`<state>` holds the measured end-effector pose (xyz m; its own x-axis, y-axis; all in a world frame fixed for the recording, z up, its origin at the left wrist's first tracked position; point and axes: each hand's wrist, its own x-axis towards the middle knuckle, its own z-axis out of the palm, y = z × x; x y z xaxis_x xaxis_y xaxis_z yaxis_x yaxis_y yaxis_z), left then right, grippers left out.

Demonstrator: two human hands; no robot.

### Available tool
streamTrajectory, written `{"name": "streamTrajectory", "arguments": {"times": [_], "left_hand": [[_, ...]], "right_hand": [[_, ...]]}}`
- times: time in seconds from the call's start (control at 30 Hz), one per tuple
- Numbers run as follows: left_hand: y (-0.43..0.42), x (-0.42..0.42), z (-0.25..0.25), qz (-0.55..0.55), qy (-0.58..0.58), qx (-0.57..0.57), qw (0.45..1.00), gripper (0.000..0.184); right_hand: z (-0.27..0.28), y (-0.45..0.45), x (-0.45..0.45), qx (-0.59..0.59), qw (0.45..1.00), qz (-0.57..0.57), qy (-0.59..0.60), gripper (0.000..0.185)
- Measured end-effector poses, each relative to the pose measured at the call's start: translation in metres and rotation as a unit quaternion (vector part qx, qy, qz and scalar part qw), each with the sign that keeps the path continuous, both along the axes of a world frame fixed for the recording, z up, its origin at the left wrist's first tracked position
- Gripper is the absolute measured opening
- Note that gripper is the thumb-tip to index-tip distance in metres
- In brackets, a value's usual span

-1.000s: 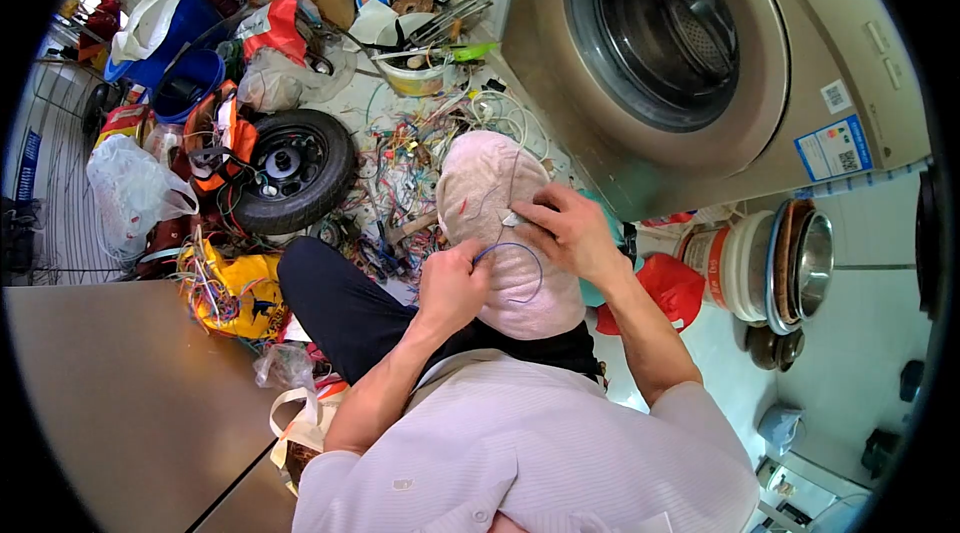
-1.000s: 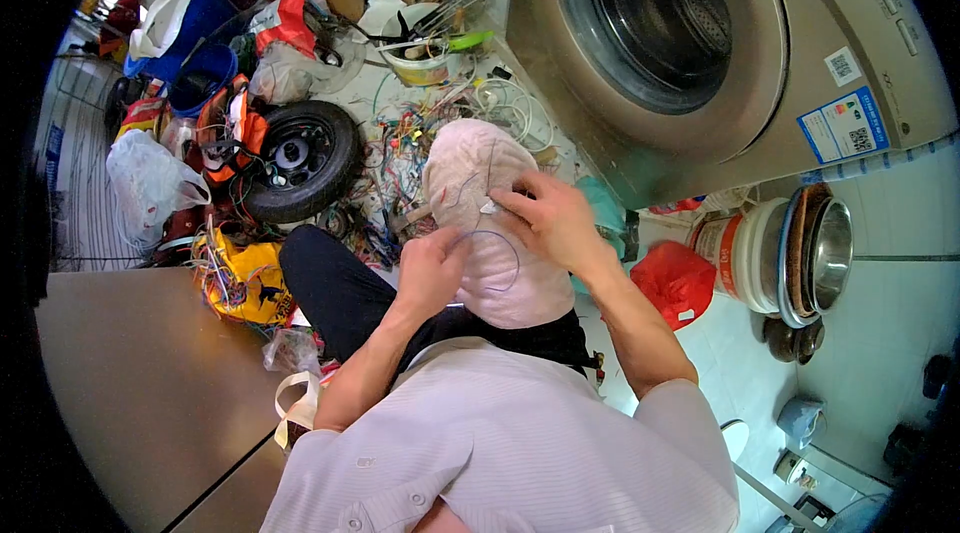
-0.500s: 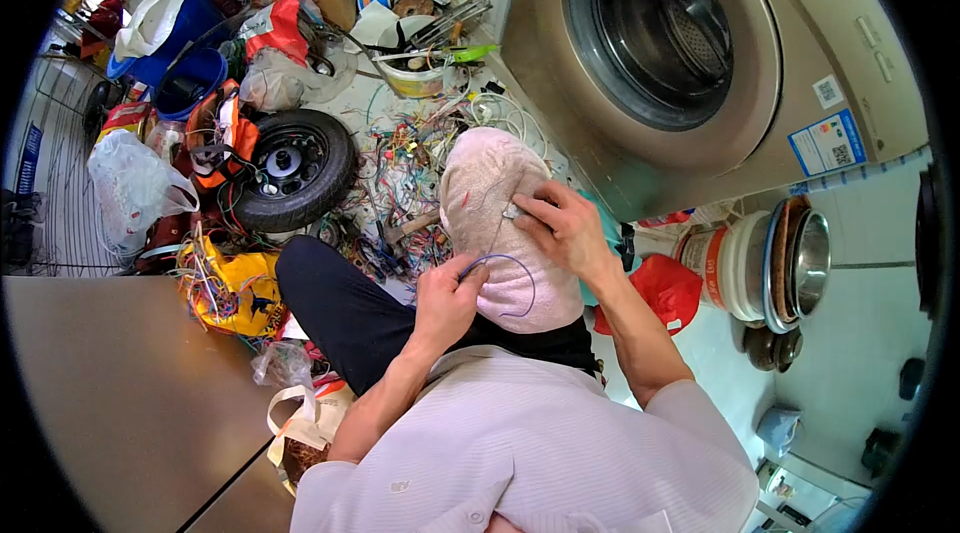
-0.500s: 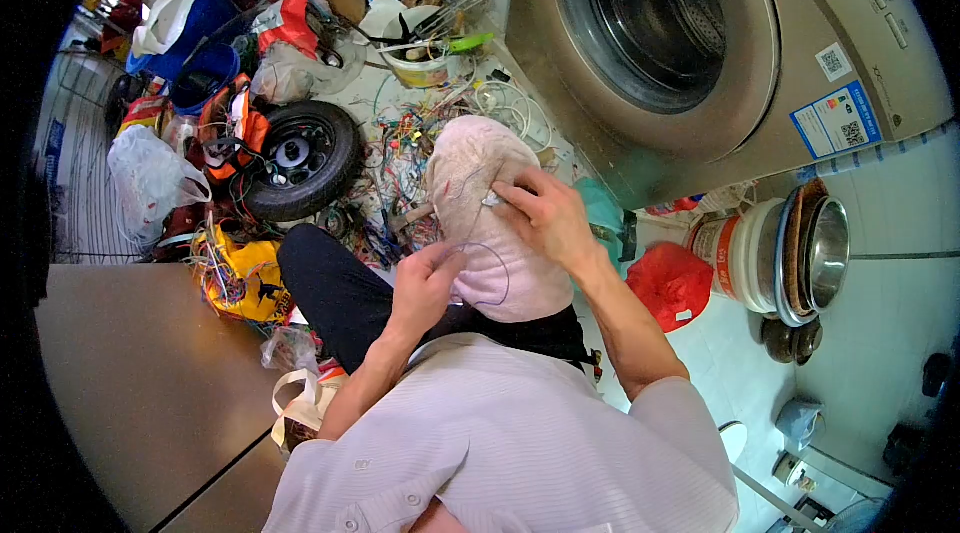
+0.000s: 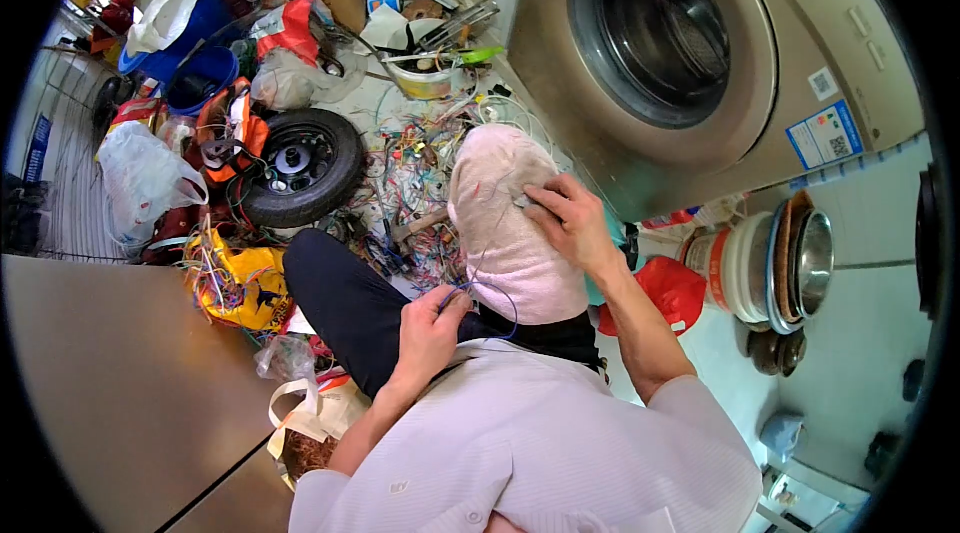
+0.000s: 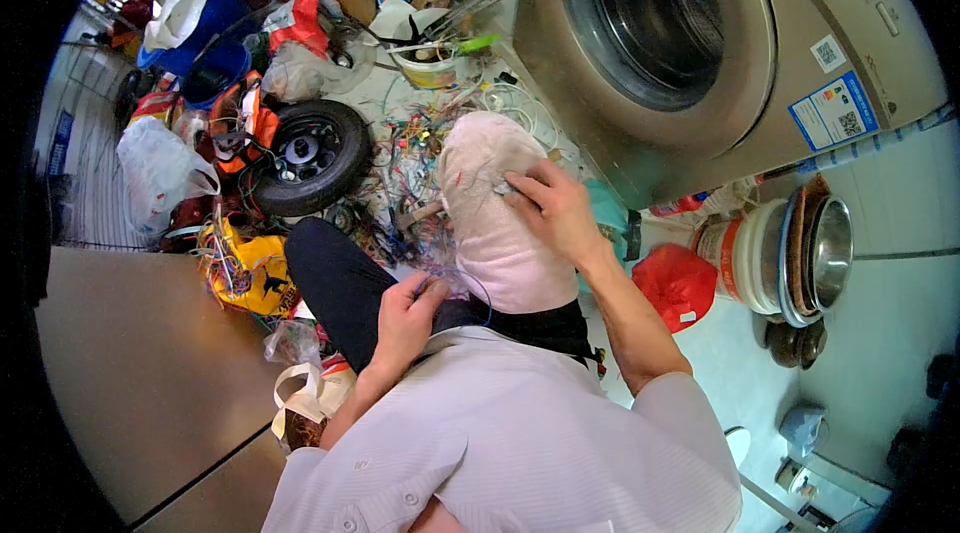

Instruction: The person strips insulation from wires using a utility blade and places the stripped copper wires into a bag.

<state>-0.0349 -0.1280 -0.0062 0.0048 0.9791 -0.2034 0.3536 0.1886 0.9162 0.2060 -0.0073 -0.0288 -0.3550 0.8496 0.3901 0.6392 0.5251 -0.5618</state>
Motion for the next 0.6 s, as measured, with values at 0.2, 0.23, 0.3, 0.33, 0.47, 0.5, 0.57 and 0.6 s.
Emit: {"name": "streamTrajectory", "arguments": {"times": [0.2,0.23,0.3,0.33,0.47,0.5,0.57,0.6], "left_hand": [[0.01,0.009,0.003,0.015,-0.239,-0.107,0.965,0.022],[0.014,0.013,0.005,0.011,-0.239,-0.107,0.965,0.022],[0.021,0.02,0.009,-0.001,-0.397,-0.155,0.905,0.02],[0.024,0.023,0.009,-0.005,-0.396,-0.156,0.905,0.02],[0.031,0.026,0.001,-0.078,-0.444,-0.164,0.877,0.022],[0.032,0.026,-0.003,-0.107,-0.463,-0.171,0.863,0.023],[0.033,0.026,-0.007,-0.11,-0.489,-0.182,0.846,0.024],[0.033,0.025,-0.008,-0.111,-0.514,-0.193,0.828,0.025]], "right_hand": [[0.015,-0.001,0.006,-0.163,0.97,-0.032,0.18,0.025],[0.019,-0.005,0.01,-0.305,0.921,-0.05,0.237,0.022],[0.026,-0.012,0.012,-0.437,0.849,-0.07,0.29,0.019],[0.033,-0.016,0.005,-0.487,0.793,-0.057,0.362,0.014],[0.052,-0.02,-0.015,-0.533,0.731,-0.02,0.425,0.015],[0.049,-0.019,-0.016,-0.538,0.728,-0.007,0.424,0.012],[0.044,-0.02,-0.016,-0.528,0.724,0.007,0.445,0.012],[0.043,-0.02,-0.017,-0.517,0.718,0.023,0.465,0.011]]}}
